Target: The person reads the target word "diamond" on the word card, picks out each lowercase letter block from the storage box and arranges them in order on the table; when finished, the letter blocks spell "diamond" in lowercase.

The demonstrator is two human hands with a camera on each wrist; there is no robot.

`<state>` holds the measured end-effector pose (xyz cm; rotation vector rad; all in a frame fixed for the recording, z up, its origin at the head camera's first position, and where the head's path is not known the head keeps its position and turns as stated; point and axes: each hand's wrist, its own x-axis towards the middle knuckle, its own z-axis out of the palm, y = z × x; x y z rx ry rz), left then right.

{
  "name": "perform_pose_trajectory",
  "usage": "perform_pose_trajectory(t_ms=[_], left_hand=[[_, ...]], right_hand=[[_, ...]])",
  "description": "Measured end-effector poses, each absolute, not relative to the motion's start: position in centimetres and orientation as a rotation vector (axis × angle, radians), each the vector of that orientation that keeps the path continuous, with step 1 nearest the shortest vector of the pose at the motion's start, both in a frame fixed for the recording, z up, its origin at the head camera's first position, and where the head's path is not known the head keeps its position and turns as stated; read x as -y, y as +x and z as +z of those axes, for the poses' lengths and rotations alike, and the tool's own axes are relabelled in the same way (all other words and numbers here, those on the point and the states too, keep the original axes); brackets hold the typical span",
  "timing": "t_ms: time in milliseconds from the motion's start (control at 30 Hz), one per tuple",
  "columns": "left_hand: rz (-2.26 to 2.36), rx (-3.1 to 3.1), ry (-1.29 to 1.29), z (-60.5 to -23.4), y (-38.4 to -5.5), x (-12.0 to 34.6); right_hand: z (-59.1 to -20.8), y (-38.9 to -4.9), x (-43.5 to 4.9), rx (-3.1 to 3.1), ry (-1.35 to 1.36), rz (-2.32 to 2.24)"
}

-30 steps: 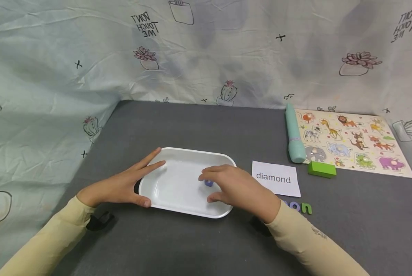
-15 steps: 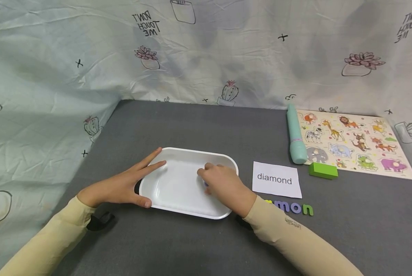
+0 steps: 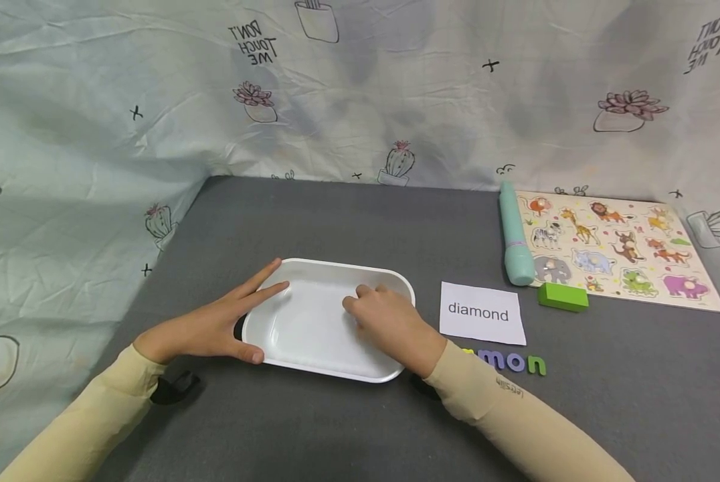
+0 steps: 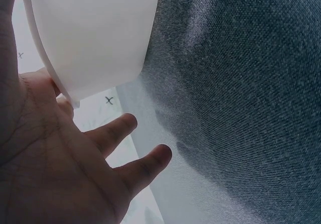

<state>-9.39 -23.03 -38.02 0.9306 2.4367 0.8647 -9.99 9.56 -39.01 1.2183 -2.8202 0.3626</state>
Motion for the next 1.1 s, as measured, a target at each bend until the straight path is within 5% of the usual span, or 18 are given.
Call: perform_pose_trajectory(t_ms=[733, 1100], left_hand=[[0.881, -2.437, 0.923, -38.2, -9.3, 23.0], [0.871, -2.429, 0.927, -38.3, -9.4, 23.1]], right_hand=[[-33.5, -7.9, -17.7, 2.476, 1.177, 1.548], [-31.6, -5.6, -24.1, 2.539, 0.654, 1.637]])
